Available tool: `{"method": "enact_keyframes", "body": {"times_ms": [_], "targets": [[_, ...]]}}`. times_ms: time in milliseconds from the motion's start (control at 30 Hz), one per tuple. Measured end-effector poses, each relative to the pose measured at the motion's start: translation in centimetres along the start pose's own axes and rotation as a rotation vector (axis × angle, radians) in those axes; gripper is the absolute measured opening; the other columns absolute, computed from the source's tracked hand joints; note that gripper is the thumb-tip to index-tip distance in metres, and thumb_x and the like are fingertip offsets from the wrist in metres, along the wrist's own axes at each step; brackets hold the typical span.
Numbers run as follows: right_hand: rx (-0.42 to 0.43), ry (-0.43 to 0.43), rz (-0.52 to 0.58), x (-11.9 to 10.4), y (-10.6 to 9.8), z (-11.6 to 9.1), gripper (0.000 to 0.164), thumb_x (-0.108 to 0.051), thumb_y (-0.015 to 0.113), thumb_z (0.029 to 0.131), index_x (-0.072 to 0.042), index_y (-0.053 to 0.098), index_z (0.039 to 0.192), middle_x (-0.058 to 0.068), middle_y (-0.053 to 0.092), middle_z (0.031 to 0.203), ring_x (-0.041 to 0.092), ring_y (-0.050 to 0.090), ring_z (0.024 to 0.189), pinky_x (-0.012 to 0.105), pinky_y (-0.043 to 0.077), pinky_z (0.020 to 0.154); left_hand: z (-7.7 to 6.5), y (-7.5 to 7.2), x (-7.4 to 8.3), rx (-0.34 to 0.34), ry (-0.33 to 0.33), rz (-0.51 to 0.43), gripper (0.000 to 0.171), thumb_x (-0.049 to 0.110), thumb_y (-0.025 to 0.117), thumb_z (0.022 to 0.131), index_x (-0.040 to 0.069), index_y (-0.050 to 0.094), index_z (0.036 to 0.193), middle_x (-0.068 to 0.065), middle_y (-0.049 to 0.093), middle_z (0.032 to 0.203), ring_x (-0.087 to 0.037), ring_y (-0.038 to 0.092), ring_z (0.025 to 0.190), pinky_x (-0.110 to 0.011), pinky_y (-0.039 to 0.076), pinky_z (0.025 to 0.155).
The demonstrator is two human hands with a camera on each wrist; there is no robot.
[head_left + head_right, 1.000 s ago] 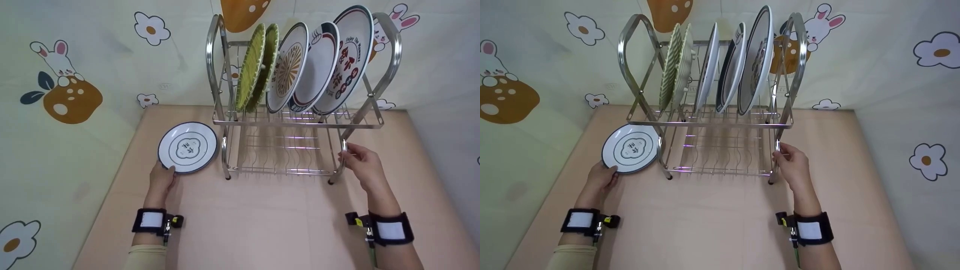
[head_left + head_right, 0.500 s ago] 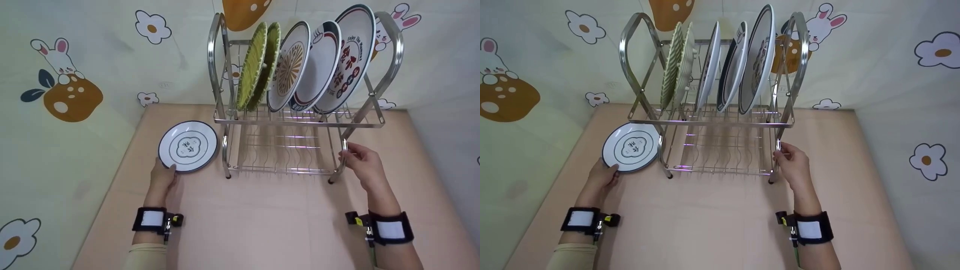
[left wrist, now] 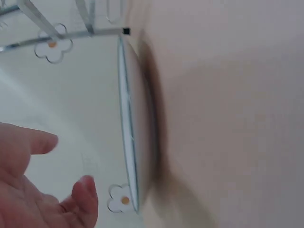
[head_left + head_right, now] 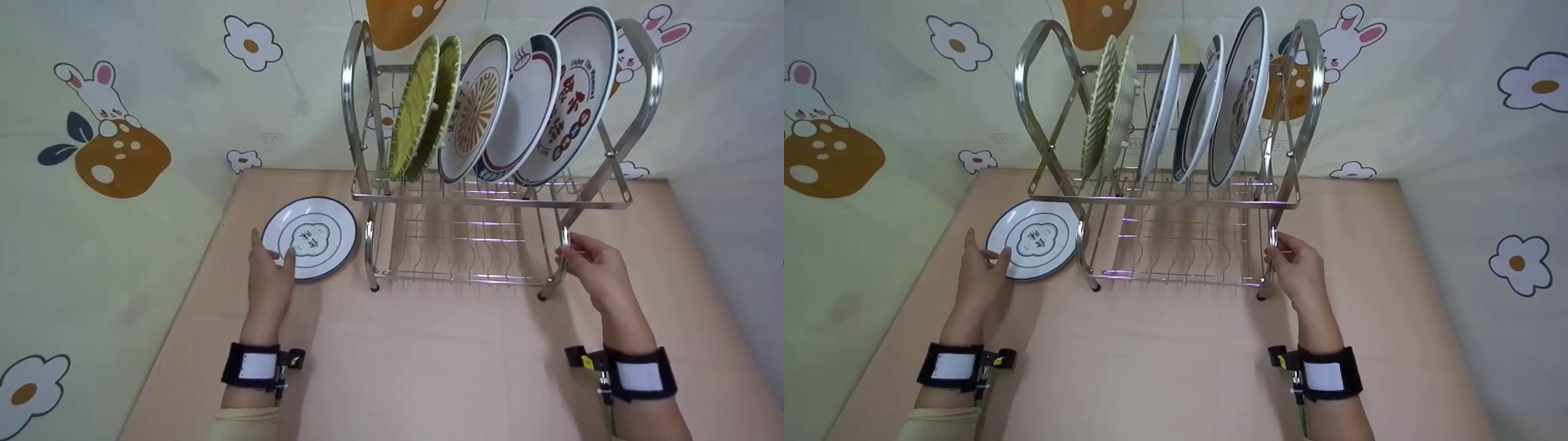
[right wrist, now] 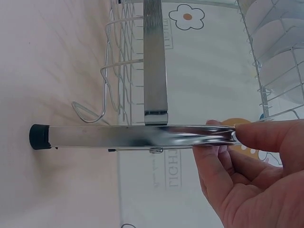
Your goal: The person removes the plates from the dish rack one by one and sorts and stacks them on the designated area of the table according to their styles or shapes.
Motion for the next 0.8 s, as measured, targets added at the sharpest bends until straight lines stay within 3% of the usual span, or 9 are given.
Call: {"method": "enact_keyframes", "body": {"times_ms": [67,167,333,567,633,800], "targets": [[0.000,0.000,0.002,0.0,0.0,0.0,0.042,-0.014,0.046,0.091,0.009,0.039,0.125,0.021,0.052,0.102,0.012,0.058,0.085,0.019,0.048,0.075,-0.5,0.5,1.2,-0.010,0.087,-0.093,0.070,0.032,0.046,0.090,0.015,0.001,0.141,-0.012,0.043,0.106,-0.021,0.046,0.091,-0.031,0.043,0.070],[0.000,-0.001,0.009,0.1,0.0,0.1,0.042,-0.014,0.046,0.091,0.010,0.038,0.125,0.020,0.052,0.101,0.011,0.058,0.085,0.020,0.048,0.075,-1.2,1.2,3.1,-0.058,0.180,-0.247,0.067,0.030,0.048,0.089,0.017,0.008,0.140,-0.008,0.044,0.107,-0.017,0.045,0.095,-0.031,0.043,0.075],[0.003,-0.007,0.023,0.2,-0.1,0.1,0.042,-0.012,0.045,0.091,0.011,0.037,0.125,0.019,0.051,0.101,0.012,0.058,0.086,0.020,0.048,0.075,-2.0,2.4,5.8,-0.120,0.254,-0.410,0.060,0.032,0.048,0.089,0.015,0.018,0.138,-0.007,0.046,0.112,-0.020,0.045,0.103,-0.036,0.039,0.084],[0.005,-0.008,0.016,0.3,-0.2,0.1,0.042,-0.013,0.045,0.091,0.010,0.037,0.125,0.019,0.051,0.100,0.012,0.057,0.086,0.020,0.048,0.074,-2.9,4.1,7.8,-0.208,0.277,-0.386,0.043,0.032,0.047,0.090,0.007,0.045,0.125,-0.008,0.046,0.116,-0.021,0.044,0.106,-0.038,0.041,0.086],[0.004,-0.009,0.019,0.3,-0.2,0.1,0.042,-0.013,0.045,0.091,0.010,0.037,0.125,0.018,0.051,0.100,0.012,0.057,0.086,0.021,0.048,0.075,-3.5,4.2,8.7,-0.232,0.262,-0.384,0.039,0.028,0.047,0.091,0.005,0.048,0.122,-0.010,0.047,0.116,-0.023,0.044,0.106,-0.039,0.041,0.087],[0.004,-0.010,0.024,0.4,-0.1,0.2,0.041,-0.013,0.046,0.091,0.010,0.038,0.125,0.018,0.051,0.100,0.012,0.057,0.085,0.021,0.048,0.075,-3.5,5.6,8.5,-0.269,0.219,-0.430,0.038,0.026,0.048,0.090,0.006,0.048,0.122,-0.009,0.048,0.116,-0.023,0.046,0.106,-0.037,0.039,0.090]]}}
Point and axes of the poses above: each hand's wrist, its own z-axis towards the middle knuckle, its own y-axis out of the palm, x = y × z, the point moved 2 cm from there along z, towards the middle knuckle
